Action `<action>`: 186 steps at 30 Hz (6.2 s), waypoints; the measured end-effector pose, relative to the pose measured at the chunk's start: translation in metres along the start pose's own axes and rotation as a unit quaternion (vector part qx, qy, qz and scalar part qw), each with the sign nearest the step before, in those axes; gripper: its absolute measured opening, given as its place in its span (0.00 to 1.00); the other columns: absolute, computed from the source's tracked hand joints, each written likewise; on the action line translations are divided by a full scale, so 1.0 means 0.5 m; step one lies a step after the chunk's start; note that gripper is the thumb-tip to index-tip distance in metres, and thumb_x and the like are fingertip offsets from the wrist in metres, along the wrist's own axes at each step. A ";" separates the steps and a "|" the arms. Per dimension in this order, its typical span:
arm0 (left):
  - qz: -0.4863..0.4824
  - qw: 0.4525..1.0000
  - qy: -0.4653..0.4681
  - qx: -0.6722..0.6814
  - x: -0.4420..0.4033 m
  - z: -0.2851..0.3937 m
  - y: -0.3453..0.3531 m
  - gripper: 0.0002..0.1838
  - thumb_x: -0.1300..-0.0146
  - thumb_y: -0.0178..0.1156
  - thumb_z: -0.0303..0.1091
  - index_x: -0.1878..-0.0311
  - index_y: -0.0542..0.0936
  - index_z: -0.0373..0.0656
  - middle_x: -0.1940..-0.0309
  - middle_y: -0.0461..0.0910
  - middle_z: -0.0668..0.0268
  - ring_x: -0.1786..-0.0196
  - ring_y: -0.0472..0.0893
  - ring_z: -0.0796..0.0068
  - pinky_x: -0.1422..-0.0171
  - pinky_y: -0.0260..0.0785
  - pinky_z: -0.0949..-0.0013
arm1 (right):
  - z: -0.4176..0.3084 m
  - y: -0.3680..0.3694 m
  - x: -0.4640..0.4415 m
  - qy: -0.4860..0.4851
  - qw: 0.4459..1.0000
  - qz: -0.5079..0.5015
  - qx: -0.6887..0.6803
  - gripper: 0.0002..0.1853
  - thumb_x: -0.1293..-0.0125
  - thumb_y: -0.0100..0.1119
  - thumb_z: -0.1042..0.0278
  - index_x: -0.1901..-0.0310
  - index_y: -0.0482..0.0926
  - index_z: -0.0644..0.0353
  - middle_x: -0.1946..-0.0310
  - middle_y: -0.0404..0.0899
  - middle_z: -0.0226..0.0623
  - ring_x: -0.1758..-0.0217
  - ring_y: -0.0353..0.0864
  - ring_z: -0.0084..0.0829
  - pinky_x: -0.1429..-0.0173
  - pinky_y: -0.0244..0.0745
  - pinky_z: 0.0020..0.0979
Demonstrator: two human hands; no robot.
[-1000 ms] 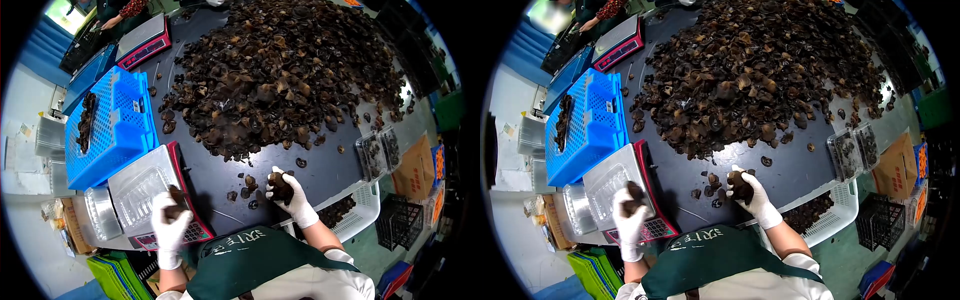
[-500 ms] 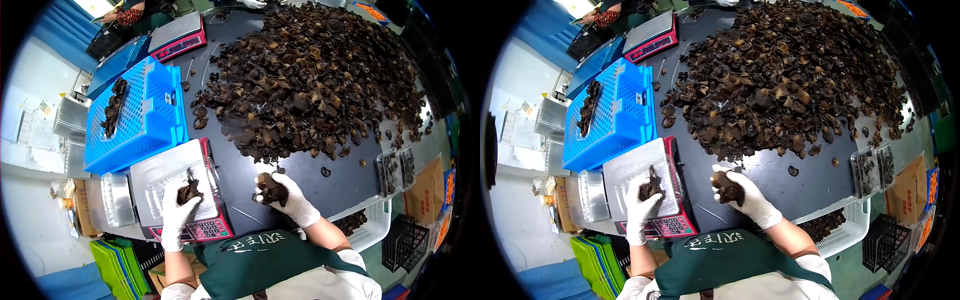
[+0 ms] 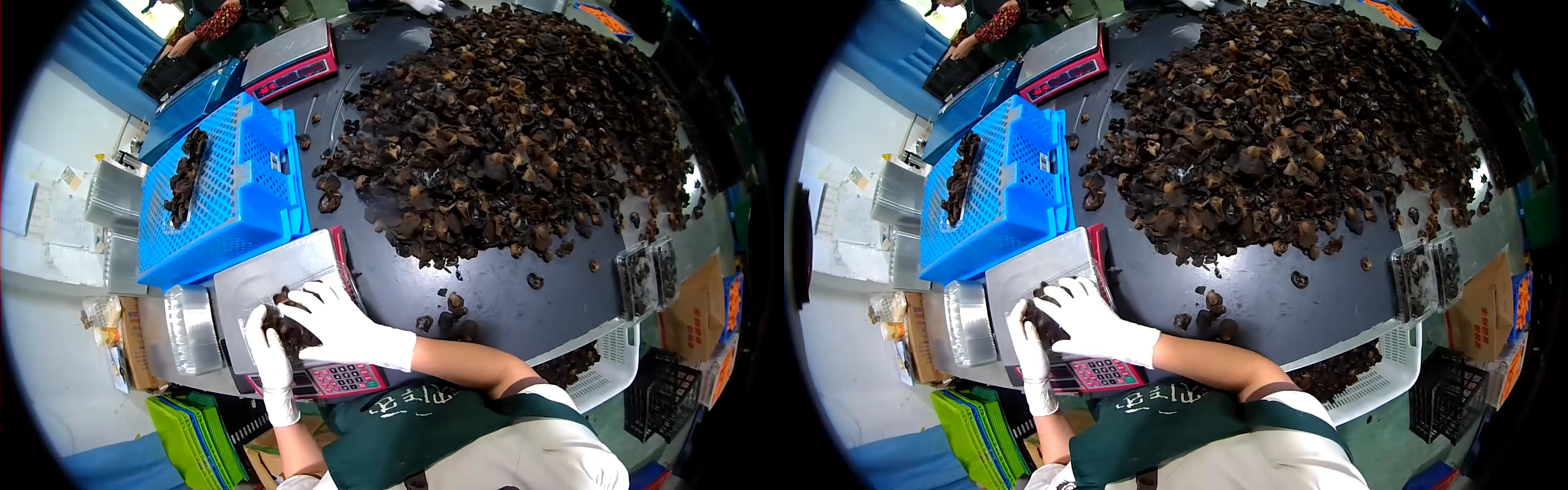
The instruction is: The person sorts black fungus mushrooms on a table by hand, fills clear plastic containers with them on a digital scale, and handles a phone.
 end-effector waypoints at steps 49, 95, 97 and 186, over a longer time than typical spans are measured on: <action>-0.393 0.865 0.312 -0.011 0.228 0.228 0.437 0.12 0.49 0.65 0.26 0.60 0.78 0.43 0.61 0.76 0.62 0.60 0.79 0.61 0.57 0.73 0.65 | 0.235 -0.373 0.535 0.410 0.838 0.246 0.264 0.11 0.48 0.64 0.68 0.66 0.72 0.55 0.63 0.77 0.35 0.67 0.80 0.38 0.63 0.76 0.32; -0.063 0.930 -0.010 0.361 0.006 0.217 0.048 0.12 0.36 0.57 0.37 0.57 0.78 0.37 0.57 0.78 0.58 0.59 0.80 0.66 0.54 0.74 0.65 | 0.115 -0.299 0.363 0.239 0.949 0.204 0.038 0.11 0.49 0.65 0.75 0.62 0.82 0.59 0.68 0.81 0.35 0.67 0.79 0.33 0.55 0.73 0.32; 0.080 0.993 0.056 0.065 -0.015 0.154 -0.002 0.09 0.39 0.55 0.27 0.56 0.78 0.37 0.53 0.76 0.58 0.49 0.76 0.65 0.39 0.66 0.63 | 0.135 -0.311 0.356 0.218 0.949 0.221 0.050 0.09 0.48 0.64 0.76 0.63 0.82 0.58 0.67 0.81 0.37 0.64 0.79 0.37 0.54 0.73 0.34; -0.353 0.925 0.048 0.131 0.186 0.163 0.357 0.25 0.45 0.57 0.19 0.41 0.71 0.38 0.47 0.75 0.59 0.47 0.77 0.67 0.41 0.68 0.69 | 0.163 -0.239 0.562 0.455 0.642 0.255 -0.562 0.18 0.31 0.57 0.62 0.47 0.76 0.67 0.62 0.78 0.30 0.68 0.73 0.20 0.62 0.71 0.24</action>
Point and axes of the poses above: each hand's wrist, its own x-axis away from the middle knuckle, its own y-axis out of the palm, z = x × y, the point moved 5 cm from there along -x, towards the middle knuckle
